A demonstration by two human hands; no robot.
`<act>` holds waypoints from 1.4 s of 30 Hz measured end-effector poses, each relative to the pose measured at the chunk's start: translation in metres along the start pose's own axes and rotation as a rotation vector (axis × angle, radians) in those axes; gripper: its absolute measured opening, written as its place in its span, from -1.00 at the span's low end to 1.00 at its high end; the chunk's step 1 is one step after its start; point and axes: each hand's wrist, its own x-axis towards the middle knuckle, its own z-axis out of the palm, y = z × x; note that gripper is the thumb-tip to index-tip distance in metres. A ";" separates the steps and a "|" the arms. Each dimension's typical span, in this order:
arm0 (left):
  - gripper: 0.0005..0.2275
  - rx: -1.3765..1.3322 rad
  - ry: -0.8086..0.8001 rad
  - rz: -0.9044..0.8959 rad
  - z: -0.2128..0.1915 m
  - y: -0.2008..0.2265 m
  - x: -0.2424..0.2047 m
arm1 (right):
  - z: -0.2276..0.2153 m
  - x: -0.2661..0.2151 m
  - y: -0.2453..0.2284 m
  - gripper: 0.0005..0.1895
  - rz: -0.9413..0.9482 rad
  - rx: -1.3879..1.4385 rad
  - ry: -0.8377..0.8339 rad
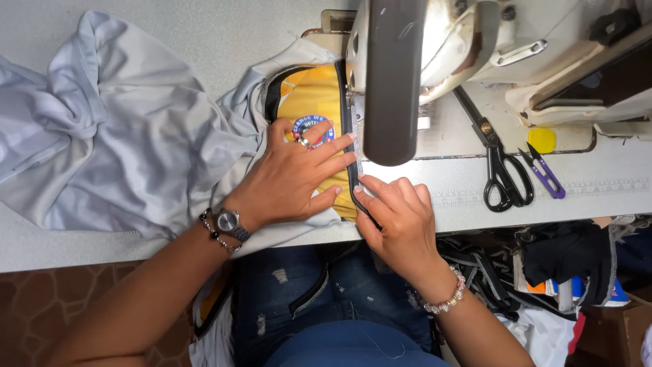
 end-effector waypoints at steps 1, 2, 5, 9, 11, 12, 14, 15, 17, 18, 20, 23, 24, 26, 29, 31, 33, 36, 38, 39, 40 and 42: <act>-0.63 -0.024 0.005 0.012 0.000 -0.001 0.001 | 0.000 0.000 0.001 -0.80 -0.006 -0.007 -0.004; -0.63 -0.023 0.009 0.008 0.002 -0.006 0.003 | 0.002 0.003 0.003 -0.80 -0.011 -0.008 -0.006; -0.61 0.041 -0.004 0.026 0.007 -0.022 0.009 | 0.008 0.013 0.008 -0.82 -0.015 -0.007 0.030; -0.62 0.019 -0.016 0.071 0.005 -0.042 0.020 | 0.017 0.021 0.025 -0.76 -0.012 -0.022 0.063; -0.62 0.020 -0.026 0.069 -0.008 -0.048 0.013 | 0.012 0.012 0.048 -0.71 -0.021 0.006 0.061; -0.60 -0.053 -0.011 0.019 -0.019 -0.050 0.009 | 0.006 0.004 0.068 -0.91 0.068 -0.096 0.081; -0.56 -0.124 0.005 -0.041 -0.043 -0.053 -0.007 | -0.011 -0.009 0.096 -0.70 0.152 -0.189 0.099; -0.79 0.051 0.000 -0.065 -0.054 -0.053 -0.018 | -0.024 -0.014 0.104 -0.83 0.241 -0.287 0.020; -0.89 0.218 -0.006 -0.074 -0.072 -0.035 -0.028 | -0.043 -0.016 0.091 -0.54 0.342 -0.392 -0.060; -0.88 0.124 0.050 -0.036 -0.080 -0.022 -0.026 | -0.047 -0.008 0.073 -0.53 0.271 -0.236 -0.046; -0.83 0.026 0.105 0.016 -0.081 0.001 -0.022 | -0.049 0.003 0.039 -0.49 0.208 -0.087 -0.024; -0.85 0.080 0.083 0.066 -0.058 0.003 -0.018 | -0.036 0.006 0.008 -0.55 0.049 0.185 -0.096; -0.87 0.112 0.091 -0.032 -0.050 -0.014 -0.017 | -0.028 0.003 0.008 -0.60 0.067 0.206 -0.050; -0.88 0.150 0.103 -0.116 -0.034 -0.045 -0.029 | -0.021 -0.003 0.010 -0.65 0.086 0.222 0.009; -0.88 0.327 0.113 -0.052 -0.033 -0.062 -0.046 | -0.022 -0.005 0.015 -0.66 0.121 0.211 0.001; -0.86 0.215 0.137 -0.100 -0.062 -0.026 -0.042 | -0.022 -0.009 0.016 -0.71 0.121 0.184 0.007; -0.94 0.098 0.123 -0.046 -0.067 0.005 -0.041 | -0.019 -0.016 0.029 -0.74 0.138 0.155 0.046; -0.78 -0.026 0.092 -0.039 -0.065 0.039 -0.037 | -0.027 -0.026 0.072 -0.82 0.213 0.034 0.122; -0.70 -0.049 0.077 -0.058 -0.051 0.054 -0.034 | -0.039 -0.049 0.114 -0.84 0.298 -0.076 0.170; -0.64 -0.128 0.089 -0.077 -0.041 0.060 -0.033 | -0.046 -0.067 0.138 -0.81 0.401 -0.149 0.172; -0.58 -0.204 0.097 -0.104 -0.032 0.065 -0.035 | -0.051 -0.084 0.160 -0.78 0.501 -0.214 0.172; -0.59 -0.260 0.082 -0.163 -0.026 0.066 -0.029 | -0.054 -0.119 0.203 -0.73 0.539 -0.282 0.139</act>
